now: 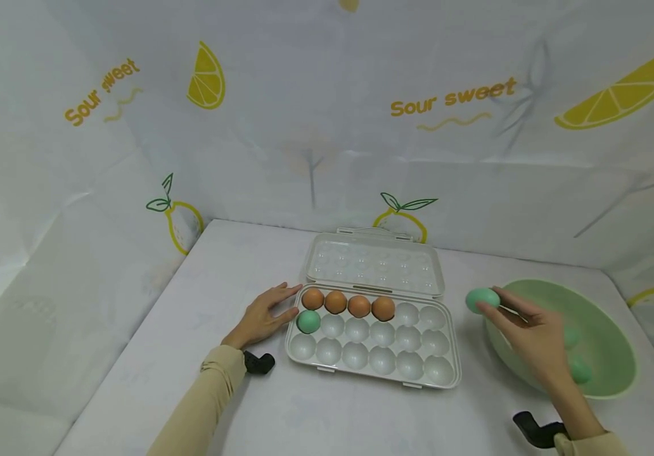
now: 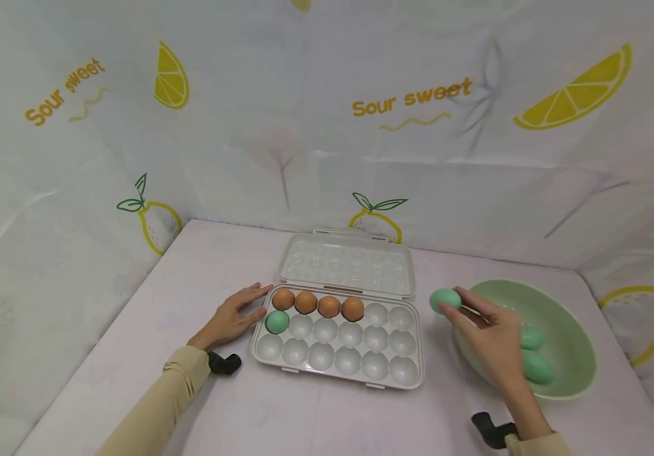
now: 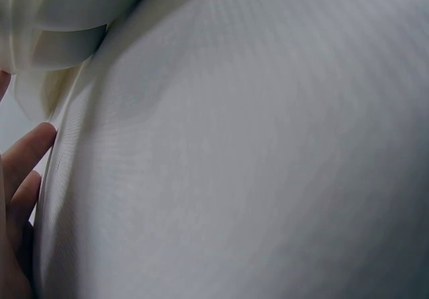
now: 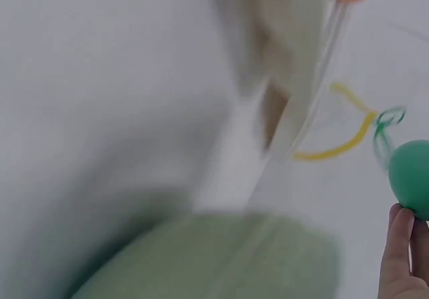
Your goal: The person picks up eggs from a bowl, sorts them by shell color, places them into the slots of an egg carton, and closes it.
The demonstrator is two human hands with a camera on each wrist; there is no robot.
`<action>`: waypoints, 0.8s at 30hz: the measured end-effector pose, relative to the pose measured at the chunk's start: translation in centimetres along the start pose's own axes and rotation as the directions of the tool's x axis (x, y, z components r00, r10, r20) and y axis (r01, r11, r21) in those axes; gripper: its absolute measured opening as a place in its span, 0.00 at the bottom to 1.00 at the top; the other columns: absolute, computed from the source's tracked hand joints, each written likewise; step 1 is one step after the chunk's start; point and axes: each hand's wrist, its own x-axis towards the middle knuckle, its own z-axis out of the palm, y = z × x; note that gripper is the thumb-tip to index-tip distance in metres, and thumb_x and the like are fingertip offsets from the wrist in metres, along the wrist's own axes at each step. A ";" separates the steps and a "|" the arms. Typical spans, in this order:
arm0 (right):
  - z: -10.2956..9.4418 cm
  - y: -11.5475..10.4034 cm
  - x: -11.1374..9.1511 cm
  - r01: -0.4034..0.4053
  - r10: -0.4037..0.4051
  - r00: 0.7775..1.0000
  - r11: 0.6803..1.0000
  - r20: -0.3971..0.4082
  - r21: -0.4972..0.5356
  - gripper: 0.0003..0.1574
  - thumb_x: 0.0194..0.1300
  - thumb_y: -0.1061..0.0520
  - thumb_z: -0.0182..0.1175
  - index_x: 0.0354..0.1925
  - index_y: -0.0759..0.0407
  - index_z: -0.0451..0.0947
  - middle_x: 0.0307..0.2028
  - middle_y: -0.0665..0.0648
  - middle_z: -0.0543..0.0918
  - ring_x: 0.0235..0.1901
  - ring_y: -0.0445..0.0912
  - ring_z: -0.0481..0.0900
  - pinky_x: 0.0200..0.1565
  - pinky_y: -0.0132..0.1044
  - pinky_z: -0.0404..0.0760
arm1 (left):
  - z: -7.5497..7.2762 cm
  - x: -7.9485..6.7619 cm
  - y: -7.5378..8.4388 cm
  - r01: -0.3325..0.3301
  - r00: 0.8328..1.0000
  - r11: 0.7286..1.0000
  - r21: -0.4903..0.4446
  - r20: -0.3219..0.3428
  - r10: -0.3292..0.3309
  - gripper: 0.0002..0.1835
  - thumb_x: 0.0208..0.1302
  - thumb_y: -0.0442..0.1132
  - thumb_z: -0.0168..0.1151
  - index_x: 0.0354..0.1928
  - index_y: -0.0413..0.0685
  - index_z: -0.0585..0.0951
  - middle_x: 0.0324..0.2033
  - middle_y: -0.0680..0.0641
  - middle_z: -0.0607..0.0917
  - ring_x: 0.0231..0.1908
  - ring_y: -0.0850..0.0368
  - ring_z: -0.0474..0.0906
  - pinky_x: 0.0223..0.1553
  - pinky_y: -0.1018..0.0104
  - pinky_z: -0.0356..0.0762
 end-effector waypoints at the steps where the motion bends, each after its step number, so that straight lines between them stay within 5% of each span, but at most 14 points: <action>1: 0.9 -0.5 0.0 0.014 -0.014 1.000 1.000 0.009 0.011 0.29 0.63 0.68 0.70 0.62 0.72 0.78 0.46 0.26 0.85 0.41 0.23 0.86 0.44 0.16 0.83 | 0.0 0.0 0.0 -0.002 1.000 1.000 0.005 -0.002 0.002 0.29 0.70 0.48 0.65 0.72 0.56 0.74 0.71 0.42 0.76 0.76 0.37 0.63 0.75 0.33 0.60; 8: 7.0 -3.5 -0.1 0.128 -0.134 0.987 0.989 0.089 0.071 0.26 0.60 0.69 0.71 0.57 0.74 0.81 0.47 0.31 0.84 0.45 0.24 0.85 0.48 0.20 0.84 | 0.0 -0.1 -0.2 -0.001 1.000 1.000 -0.001 0.000 0.001 0.29 0.70 0.48 0.66 0.72 0.57 0.74 0.71 0.43 0.75 0.76 0.38 0.63 0.75 0.33 0.60; 15: 12.3 -5.1 -0.8 0.119 -0.152 0.967 0.979 0.203 0.166 0.25 0.57 0.68 0.74 0.54 0.72 0.83 0.52 0.68 0.87 0.49 0.26 0.83 0.53 0.24 0.84 | 0.0 -0.1 -0.3 -0.009 1.000 1.000 -0.016 -0.002 0.009 0.29 0.70 0.48 0.65 0.72 0.57 0.74 0.71 0.43 0.75 0.76 0.37 0.63 0.75 0.32 0.59; 24: 17.5 -5.0 -2.1 0.123 -0.189 0.940 0.965 0.285 0.233 0.27 0.53 0.67 0.77 0.52 0.73 0.84 0.51 0.67 0.86 0.48 0.33 0.83 0.53 0.30 0.87 | 0.1 0.0 -0.5 -0.026 1.000 1.000 -0.012 -0.009 0.026 0.29 0.70 0.48 0.66 0.72 0.57 0.74 0.71 0.43 0.75 0.76 0.37 0.64 0.75 0.32 0.61</action>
